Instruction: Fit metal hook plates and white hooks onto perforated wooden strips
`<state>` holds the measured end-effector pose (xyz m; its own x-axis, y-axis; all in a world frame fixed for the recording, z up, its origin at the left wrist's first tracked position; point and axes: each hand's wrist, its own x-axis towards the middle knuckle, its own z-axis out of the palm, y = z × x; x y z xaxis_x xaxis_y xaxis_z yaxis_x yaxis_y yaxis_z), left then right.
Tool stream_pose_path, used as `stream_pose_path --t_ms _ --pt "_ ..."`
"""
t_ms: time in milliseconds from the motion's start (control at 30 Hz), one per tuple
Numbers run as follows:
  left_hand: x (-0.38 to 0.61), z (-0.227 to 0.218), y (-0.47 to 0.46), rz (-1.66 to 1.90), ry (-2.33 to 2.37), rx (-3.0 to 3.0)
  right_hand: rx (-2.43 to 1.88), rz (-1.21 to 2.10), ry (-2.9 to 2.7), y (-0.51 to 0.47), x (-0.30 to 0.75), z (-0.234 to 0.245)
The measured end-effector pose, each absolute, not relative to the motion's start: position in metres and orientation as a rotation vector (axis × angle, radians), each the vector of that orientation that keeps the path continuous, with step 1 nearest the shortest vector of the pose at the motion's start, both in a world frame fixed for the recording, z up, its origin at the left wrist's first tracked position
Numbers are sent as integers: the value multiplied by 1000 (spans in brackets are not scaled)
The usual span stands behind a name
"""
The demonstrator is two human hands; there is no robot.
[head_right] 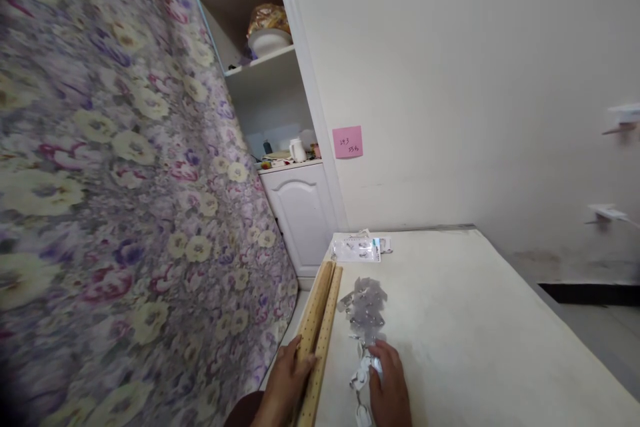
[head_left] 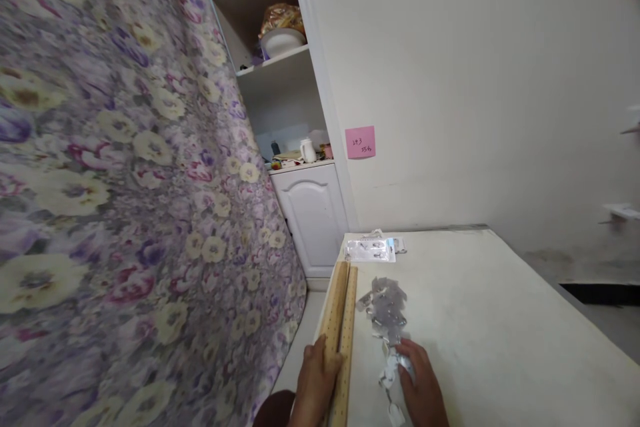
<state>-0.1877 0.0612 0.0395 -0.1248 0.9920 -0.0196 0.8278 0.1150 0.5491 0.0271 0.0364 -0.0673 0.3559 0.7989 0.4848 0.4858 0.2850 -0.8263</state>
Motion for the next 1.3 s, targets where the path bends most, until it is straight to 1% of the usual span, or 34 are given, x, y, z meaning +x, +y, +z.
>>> stream_pose_path --t_ms 133,233,567,900,1067,1300 --pt "-182 43 57 293 2169 1993 -1359 327 -1299 36 27 -66" --pt "-179 43 55 181 2265 2051 -1359 335 -1302 35 27 -65" --pt "-163 35 54 248 2342 2108 -1371 325 -1298 32 27 -60" --pt "-147 36 91 110 2357 1976 -1364 259 -1311 36 26 -65" --pt "-142 40 113 115 2380 1950 -1360 207 -1328 39 26 -67" --pt "-140 37 118 123 2408 1968 -1355 192 -1328 41 27 -71"
